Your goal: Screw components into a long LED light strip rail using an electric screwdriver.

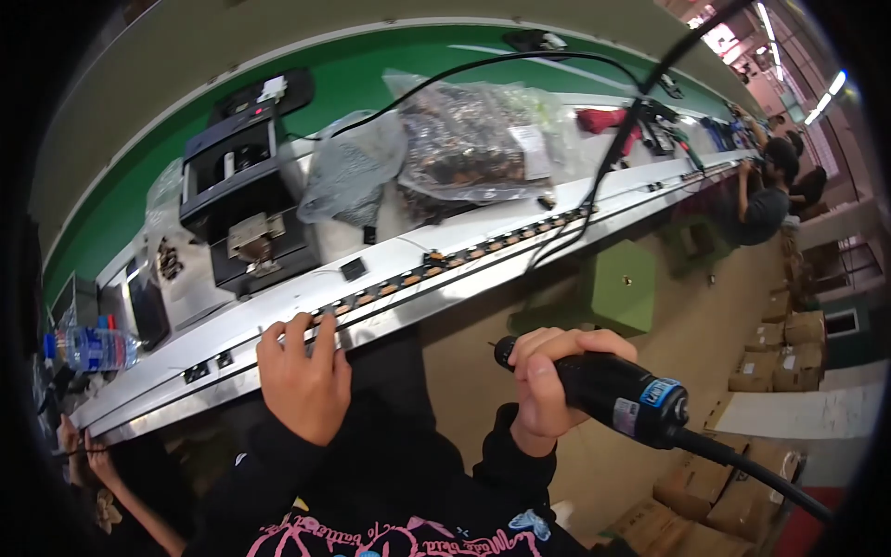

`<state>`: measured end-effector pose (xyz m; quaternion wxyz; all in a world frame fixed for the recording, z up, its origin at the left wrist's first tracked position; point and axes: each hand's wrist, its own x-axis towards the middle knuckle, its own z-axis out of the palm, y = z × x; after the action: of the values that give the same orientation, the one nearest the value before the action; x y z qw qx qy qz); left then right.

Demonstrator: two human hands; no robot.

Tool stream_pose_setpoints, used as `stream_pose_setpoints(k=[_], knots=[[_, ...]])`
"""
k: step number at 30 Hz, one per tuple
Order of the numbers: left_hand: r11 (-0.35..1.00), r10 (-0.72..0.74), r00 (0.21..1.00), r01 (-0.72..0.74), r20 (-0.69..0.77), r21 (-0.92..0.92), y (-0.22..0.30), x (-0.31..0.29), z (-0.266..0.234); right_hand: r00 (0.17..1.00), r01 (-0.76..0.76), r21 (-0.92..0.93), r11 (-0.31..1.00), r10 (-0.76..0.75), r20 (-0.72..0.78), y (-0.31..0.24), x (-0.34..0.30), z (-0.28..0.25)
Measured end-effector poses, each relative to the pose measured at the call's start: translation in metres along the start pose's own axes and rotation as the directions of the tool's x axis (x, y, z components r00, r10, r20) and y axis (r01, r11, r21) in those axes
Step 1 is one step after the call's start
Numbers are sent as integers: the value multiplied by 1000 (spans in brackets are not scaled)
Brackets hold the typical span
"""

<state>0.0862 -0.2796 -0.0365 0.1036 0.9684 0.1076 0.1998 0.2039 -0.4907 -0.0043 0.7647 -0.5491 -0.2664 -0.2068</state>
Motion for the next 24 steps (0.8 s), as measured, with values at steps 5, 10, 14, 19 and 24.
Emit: stream_pose_setpoints(k=[5,10,14,19,24], knots=[[1000,-30,999,30,40,8,14,6,6,998,22,-82,996,-26,-55,-5,1,-31],[1000,-10,1000,10,16,-3,31,17,16,995,27,-161,987,-41,-90,-12,4,-63],[1000,8,1000,-8,-3,17,42,26,25,992,10,-228,974,-38,-117,-18,2,-85],[1000,22,999,-21,-24,17,55,32,33,991,-36,-208,977,8,-136,-28,-2,-101],[999,41,999,-41,-23,-6,64,38,40,982,-91,-232,968,48,-185,-40,-8,-114]])
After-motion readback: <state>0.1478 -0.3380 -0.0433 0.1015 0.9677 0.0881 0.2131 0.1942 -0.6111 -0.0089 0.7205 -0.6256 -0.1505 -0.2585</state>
